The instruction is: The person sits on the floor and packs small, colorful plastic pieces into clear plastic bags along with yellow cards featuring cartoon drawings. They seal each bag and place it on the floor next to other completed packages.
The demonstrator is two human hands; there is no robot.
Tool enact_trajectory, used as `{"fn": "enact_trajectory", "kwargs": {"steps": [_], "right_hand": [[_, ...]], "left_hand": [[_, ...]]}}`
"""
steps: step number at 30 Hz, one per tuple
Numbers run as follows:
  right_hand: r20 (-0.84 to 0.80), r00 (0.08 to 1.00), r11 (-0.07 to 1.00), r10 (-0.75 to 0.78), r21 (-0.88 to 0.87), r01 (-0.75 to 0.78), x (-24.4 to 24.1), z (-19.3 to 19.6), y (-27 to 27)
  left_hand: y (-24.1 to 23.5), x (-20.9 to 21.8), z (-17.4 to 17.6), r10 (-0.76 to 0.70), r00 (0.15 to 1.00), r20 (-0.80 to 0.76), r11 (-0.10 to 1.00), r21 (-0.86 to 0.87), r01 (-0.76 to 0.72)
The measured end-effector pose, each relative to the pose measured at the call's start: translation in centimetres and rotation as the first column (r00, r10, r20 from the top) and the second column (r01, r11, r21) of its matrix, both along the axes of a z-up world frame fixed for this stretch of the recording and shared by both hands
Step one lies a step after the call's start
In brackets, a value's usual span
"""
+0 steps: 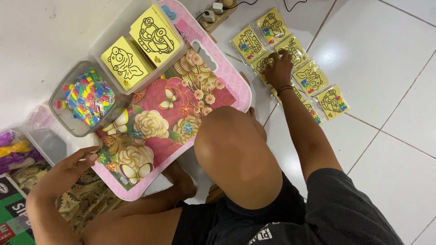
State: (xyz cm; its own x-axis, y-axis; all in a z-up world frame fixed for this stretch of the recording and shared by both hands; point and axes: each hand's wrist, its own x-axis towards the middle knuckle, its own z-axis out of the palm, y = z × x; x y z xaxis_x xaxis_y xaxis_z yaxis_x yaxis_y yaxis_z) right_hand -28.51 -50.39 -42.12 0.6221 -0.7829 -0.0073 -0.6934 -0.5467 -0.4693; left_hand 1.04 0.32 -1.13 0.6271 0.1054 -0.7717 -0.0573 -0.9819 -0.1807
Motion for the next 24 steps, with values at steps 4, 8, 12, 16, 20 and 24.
{"fn": "enact_trajectory", "kwargs": {"steps": [4,8,12,16,20,24], "right_hand": [[0.052,0.997,0.996,-0.061,-0.062,0.065,-1.1,0.3,-1.6],[-0.081,0.995,0.997,-0.065,0.032,0.067,-2.0,0.3,-2.9],[-0.168,0.985,0.993,-0.042,0.099,0.059,-2.2,2.0,-2.9],[-0.152,0.988,0.998,-0.041,0.046,0.048,-2.3,0.5,-3.4],[-0.192,0.981,0.998,-0.030,0.049,0.040,-2.1,0.4,-3.3],[-0.207,0.978,0.997,-0.031,0.063,0.045,-1.9,1.2,-3.2]], "left_hand": [[-0.2,-0.2,0.4,0.001,1.000,0.000,1.000,-0.010,-0.001],[-0.2,-0.2,0.4,0.023,1.000,-0.008,0.999,-0.023,-0.024],[-0.1,0.0,0.2,-0.026,1.000,-0.006,0.999,0.035,0.026],[-0.8,-0.5,0.8,0.047,0.999,-0.015,0.998,-0.046,-0.048],[-1.0,-0.8,1.1,0.051,0.999,-0.011,0.998,-0.032,-0.051],[-0.6,-0.6,0.6,0.038,0.999,0.000,0.998,-0.047,-0.038]]}}
